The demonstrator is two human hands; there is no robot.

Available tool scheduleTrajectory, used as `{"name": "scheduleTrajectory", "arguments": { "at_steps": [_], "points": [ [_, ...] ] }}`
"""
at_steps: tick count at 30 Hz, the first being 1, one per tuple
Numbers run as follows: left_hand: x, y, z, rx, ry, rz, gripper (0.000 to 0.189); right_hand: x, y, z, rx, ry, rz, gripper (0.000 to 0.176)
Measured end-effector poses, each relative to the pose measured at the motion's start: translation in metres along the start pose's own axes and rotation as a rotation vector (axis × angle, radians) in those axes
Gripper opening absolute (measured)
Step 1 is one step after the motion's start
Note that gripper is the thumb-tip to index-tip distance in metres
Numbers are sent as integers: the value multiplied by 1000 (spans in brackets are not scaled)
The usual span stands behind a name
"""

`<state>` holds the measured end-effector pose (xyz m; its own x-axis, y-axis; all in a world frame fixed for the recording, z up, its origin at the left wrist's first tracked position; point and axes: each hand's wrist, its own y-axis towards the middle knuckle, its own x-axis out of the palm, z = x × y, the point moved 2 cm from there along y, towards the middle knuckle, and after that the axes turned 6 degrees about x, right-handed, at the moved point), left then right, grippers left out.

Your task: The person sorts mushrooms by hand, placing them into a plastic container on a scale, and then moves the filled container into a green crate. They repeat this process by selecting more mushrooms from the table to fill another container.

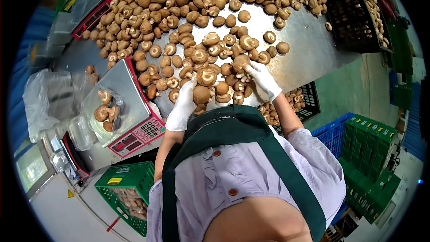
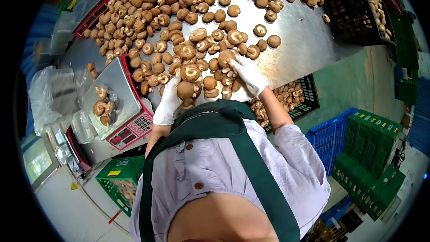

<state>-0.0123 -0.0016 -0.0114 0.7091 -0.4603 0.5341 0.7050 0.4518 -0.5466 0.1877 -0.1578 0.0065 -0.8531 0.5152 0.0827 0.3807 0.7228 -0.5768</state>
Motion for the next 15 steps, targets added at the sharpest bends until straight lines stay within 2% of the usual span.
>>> {"name": "scheduleTrajectory", "arguments": {
  "at_steps": [1,2,4,5,7,9,10,12,13,15],
  "points": [
    [-1,2,-3,-16,-16,-2,38,-1,8,6,-158,-293,139,37],
    [-4,3,-6,-32,-32,-5,39,2,9,6,-159,-294,133,37],
    [-6,4,-6,-21,-29,-2,40,9,9,-2,-308,-639,326,46],
    [-5,4,-5,-29,-28,-24,41,11,7,-6,-236,-653,320,51],
    [-2,3,-3,-35,-28,-43,42,16,7,-5,-272,-633,330,52],
    [5,3,-2,117,72,-142,49,20,9,-4,-371,-635,377,53],
    [7,1,-1,119,73,-137,49,21,9,-4,-372,-635,372,53],
    [13,-2,3,268,131,-215,54,23,6,-8,-364,-647,340,50],
    [14,-1,2,325,146,-236,58,23,7,-5,-350,-672,345,42],
    [19,-3,4,385,169,-272,60,28,1,-13,-375,-613,299,42]
  ]
}}
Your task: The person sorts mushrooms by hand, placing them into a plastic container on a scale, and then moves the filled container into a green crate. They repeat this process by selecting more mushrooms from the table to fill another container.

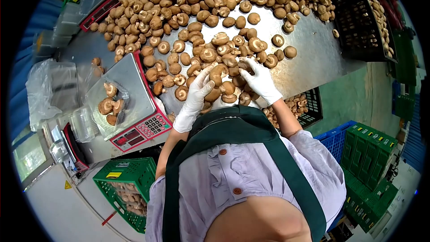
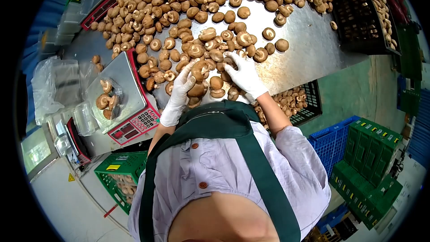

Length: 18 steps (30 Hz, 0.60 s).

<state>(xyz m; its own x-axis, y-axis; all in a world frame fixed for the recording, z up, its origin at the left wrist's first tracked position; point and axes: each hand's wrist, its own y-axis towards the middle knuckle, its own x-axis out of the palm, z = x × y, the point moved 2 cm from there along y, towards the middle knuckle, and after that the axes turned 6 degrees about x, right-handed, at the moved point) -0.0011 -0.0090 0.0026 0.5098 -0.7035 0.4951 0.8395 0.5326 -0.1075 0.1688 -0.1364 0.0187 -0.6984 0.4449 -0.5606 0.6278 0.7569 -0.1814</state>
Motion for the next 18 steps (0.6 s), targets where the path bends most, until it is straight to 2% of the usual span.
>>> {"name": "scheduleTrajectory", "arguments": {
  "at_steps": [1,3,5,8,11,15,18],
  "points": [
    [2,0,1,60,24,-36,62,0,-1,-5,-25,68,-25,42],
    [4,1,0,33,-72,-51,67,4,-1,-7,-11,134,-22,38],
    [5,0,2,130,81,-24,66,2,-3,-21,-24,153,-68,36],
    [9,-1,7,192,68,-49,60,6,-3,-25,-35,90,-69,35],
    [11,0,13,249,-8,-60,62,10,-2,-23,-55,65,-50,35],
    [6,1,9,226,-91,-37,63,11,-1,-18,-30,18,-67,37],
    [7,2,12,117,-47,5,66,12,1,-9,-55,-10,-48,36]
  ]
}}
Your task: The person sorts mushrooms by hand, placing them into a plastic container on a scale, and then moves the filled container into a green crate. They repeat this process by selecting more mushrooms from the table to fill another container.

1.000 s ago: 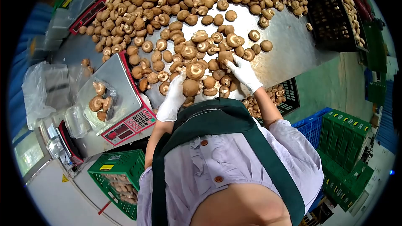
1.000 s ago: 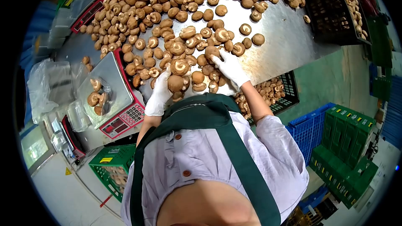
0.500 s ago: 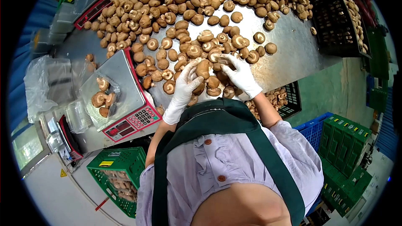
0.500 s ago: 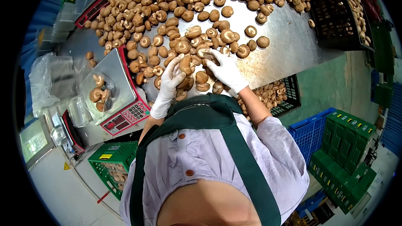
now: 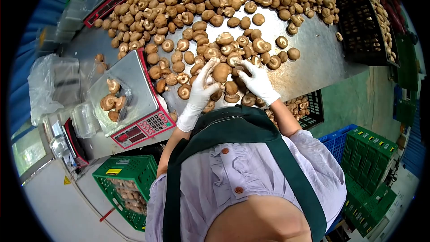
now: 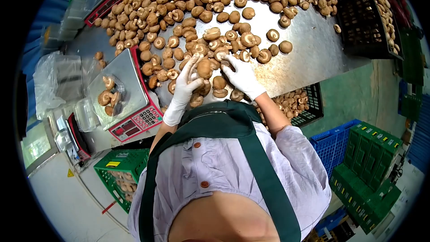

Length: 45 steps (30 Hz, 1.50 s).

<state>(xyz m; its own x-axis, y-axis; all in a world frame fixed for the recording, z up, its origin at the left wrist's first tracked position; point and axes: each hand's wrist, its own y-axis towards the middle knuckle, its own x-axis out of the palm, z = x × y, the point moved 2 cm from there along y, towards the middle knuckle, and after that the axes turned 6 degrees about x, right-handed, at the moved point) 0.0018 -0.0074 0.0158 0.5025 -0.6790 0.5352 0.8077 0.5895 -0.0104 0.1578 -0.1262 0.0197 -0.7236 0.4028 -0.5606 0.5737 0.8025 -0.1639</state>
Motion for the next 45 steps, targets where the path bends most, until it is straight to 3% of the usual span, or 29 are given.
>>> {"name": "scheduleTrajectory", "arguments": {
  "at_steps": [2,3,5,7,9,11,13,15,17,19,23,25,27,29,31,33,35,37,38,41,45],
  "points": [
    [-4,-1,1,-82,486,9,68,0,2,6,45,21,-8,33],
    [-8,1,2,23,498,97,69,-1,3,8,31,24,20,33],
    [-13,-1,34,-75,488,216,64,-7,5,10,33,0,33,33],
    [-20,-7,71,9,465,429,54,-12,6,15,64,-29,61,32],
    [-33,-20,110,292,744,615,42,-18,7,19,69,73,101,33],
    [-55,-38,145,594,802,859,33,-24,9,20,89,72,105,31],
    [-99,-61,171,814,945,990,30,-28,12,23,139,-9,106,30],
    [-126,-75,190,908,1282,1075,32,-30,15,26,123,-5,132,29],
    [-141,-83,194,504,1410,1057,35,-31,17,25,91,-58,142,29],
    [-160,-87,189,414,1718,969,32,-30,20,27,66,-51,150,29],
    [-128,-87,178,676,1893,902,25,-31,20,19,13,-95,162,26],
    [-100,-76,158,640,1500,850,22,-29,19,11,39,-109,133,25],
    [-61,-62,132,353,1390,614,23,-23,19,11,19,-89,121,26],
    [-59,-56,78,244,1591,324,37,-17,19,7,0,-61,111,26],
    [-47,-56,36,-105,1842,172,53,-13,18,2,-24,-85,73,25],
    [-57,-54,2,-188,1906,167,61,-11,17,0,-41,-98,55,25],
    [-68,-52,-1,-189,1888,183,57,-10,14,1,-54,-149,59,26],
    [-76,-50,6,-357,486,400,52,-10,13,3,-69,-151,73,27],
    [-73,-52,13,-295,102,394,48,-11,14,3,-64,-157,73,27],
    [-59,-53,31,-190,-334,307,48,-6,15,0,-68,-141,61,27],
    [-51,-52,36,-185,-468,245,47,-5,14,-9,-80,-149,41,27]
  ]
}}
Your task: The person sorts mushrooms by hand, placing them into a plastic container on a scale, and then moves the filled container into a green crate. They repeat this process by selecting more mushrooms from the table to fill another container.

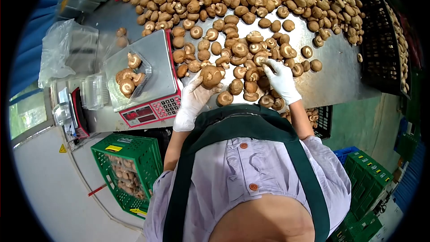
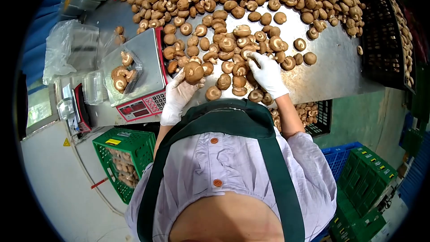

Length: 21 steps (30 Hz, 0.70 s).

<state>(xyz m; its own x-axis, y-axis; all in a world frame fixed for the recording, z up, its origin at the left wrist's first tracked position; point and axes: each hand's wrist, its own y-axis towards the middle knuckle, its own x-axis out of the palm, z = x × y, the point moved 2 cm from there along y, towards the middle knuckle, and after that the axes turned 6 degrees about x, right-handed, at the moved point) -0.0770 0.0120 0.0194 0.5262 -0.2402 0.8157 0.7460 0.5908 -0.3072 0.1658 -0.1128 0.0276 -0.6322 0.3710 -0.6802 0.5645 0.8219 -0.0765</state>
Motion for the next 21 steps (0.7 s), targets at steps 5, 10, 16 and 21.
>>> {"name": "scheduleTrajectory", "arguments": {
  "at_steps": [5,10,16,21],
  "points": [
    [-1,3,-8,-1,-124,16,46,6,-1,3,-7,16,-33,27],
    [-15,11,-14,299,769,67,49,1,6,9,-2,-29,19,27],
    [-15,-2,-25,556,1912,191,80,-42,50,36,170,-45,205,35],
    [-5,-17,-14,180,2074,236,102,-72,108,124,403,-9,377,61]
  ]
}}
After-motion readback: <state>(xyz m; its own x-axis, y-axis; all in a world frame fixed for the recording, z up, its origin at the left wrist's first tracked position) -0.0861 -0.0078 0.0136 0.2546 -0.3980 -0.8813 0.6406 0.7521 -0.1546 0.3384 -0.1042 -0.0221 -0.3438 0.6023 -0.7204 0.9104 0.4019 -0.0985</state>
